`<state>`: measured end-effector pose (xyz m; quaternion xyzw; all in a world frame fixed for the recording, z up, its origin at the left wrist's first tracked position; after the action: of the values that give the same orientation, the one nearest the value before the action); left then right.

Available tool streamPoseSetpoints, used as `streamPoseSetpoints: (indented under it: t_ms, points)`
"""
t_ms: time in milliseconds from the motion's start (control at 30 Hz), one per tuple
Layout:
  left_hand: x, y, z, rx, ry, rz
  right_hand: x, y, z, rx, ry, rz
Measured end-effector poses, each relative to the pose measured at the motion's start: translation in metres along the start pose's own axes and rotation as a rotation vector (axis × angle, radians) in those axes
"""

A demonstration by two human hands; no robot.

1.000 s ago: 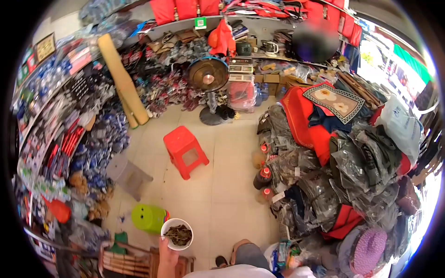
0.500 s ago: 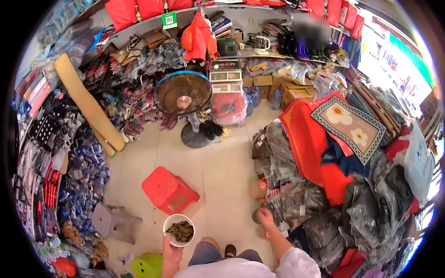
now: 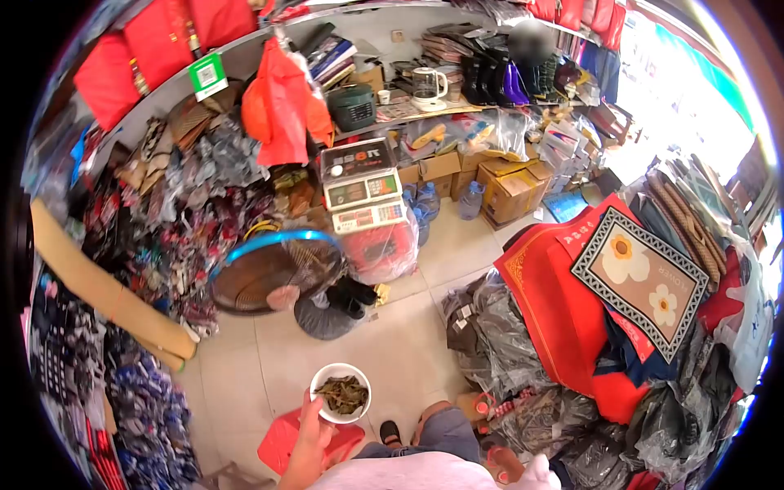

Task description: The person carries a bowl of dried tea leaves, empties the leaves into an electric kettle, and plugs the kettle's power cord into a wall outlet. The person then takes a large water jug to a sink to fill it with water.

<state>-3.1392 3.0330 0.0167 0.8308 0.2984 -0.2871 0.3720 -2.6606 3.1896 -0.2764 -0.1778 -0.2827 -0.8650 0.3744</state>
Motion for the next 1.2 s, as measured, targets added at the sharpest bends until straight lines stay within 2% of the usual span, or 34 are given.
streamPoseSetpoints:
  t_ms: [67, 100, 133, 200, 267, 333, 433, 467, 500, 533, 567, 600, 633, 733, 800, 867, 933, 1100, 1200]
  points:
    - [-0.011, -0.068, -0.045, 0.035, -0.003, 0.056, -0.027, -0.017, 0.014, 0.123, -0.126, -0.455]
    - [-0.014, -0.106, -0.068, 0.037, -0.005, 0.066, -0.029, -0.032, 0.026, 0.148, -0.167, -0.587]
    - [-0.014, -0.138, -0.089, 0.062, -0.026, 0.047, -0.032, -0.051, 0.037, 0.169, -0.197, -0.671]
    - [-0.011, -0.19, -0.133, 0.119, -0.024, 0.011, -0.037, -0.107, 0.06, 0.181, -0.217, -0.697]
    - [-0.003, -0.242, -0.185, 0.133, 0.066, -0.008, -0.044, -0.184, 0.101, 0.165, -0.187, -0.642]
    - [-0.005, -0.273, -0.22, 0.107, 0.15, 0.072, -0.054, -0.269, 0.146, 0.125, -0.181, -0.592]
    - [-0.009, -0.331, -0.273, 0.082, 0.157, 0.13, -0.023, -0.43, 0.269, -0.056, -0.298, -0.589]
    - [-0.015, -0.348, -0.291, 0.092, 0.137, 0.114, -0.018, -0.499, 0.31, -0.32, -0.414, -0.312]
    - [-0.023, -0.367, -0.31, 0.106, 0.114, 0.09, -0.072, -0.583, 0.299, -0.491, -0.638, -0.171]
    - [-0.026, -0.389, -0.321, 0.101, 0.1, 0.056, -0.015, -0.625, 0.387, -0.376, -0.534, -0.176]
    - [-0.03, -0.411, -0.333, 0.087, 0.103, 0.032, 0.035, -0.66, 0.463, -0.462, -0.547, -0.132]
    - [-0.032, -0.437, -0.344, 0.075, 0.106, 0.023, 0.027, -0.717, 0.491, -0.511, -0.597, -0.101]
    - [-0.032, -0.46, -0.349, 0.058, 0.105, 0.018, 0.058, -0.749, 0.54, -0.51, -0.724, -0.019]
    - [-0.031, -0.534, -0.378, 0.073, 0.122, 0.049, 0.103, -0.851, 0.647, -0.489, -0.724, 0.135]
    - [-0.041, -0.583, -0.415, 0.063, 0.133, 0.041, 0.141, -0.903, 0.727, -0.51, -0.703, 0.141]
    - [-0.048, -0.623, -0.441, 0.078, 0.099, 0.03, 0.154, -0.955, 0.778, -0.499, -0.683, 0.123]
    - [-0.056, -0.662, -0.468, 0.066, 0.122, 0.026, 0.163, -1.008, 0.827, -0.59, -0.526, 0.238]
    - [-0.073, -0.727, -0.53, -0.042, 0.16, -0.035, 0.198, -1.137, 0.906, -0.6, -0.518, 0.291]
    - [-0.067, -0.756, -0.547, -0.081, 0.157, -0.159, 0.221, -1.22, 0.946, -0.704, -0.318, 0.399]
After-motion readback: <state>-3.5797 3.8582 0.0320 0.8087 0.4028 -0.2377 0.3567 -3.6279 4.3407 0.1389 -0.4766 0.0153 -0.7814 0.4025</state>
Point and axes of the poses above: each hand's wrist, its own y-axis away from the middle knuckle, its own z-axis out of the back of the hand, x = y × z, the point moved 5 cm from there along -y, towards the middle knuckle, and after that the axes turned 7 degrees about -x, right-handed, at the moved point
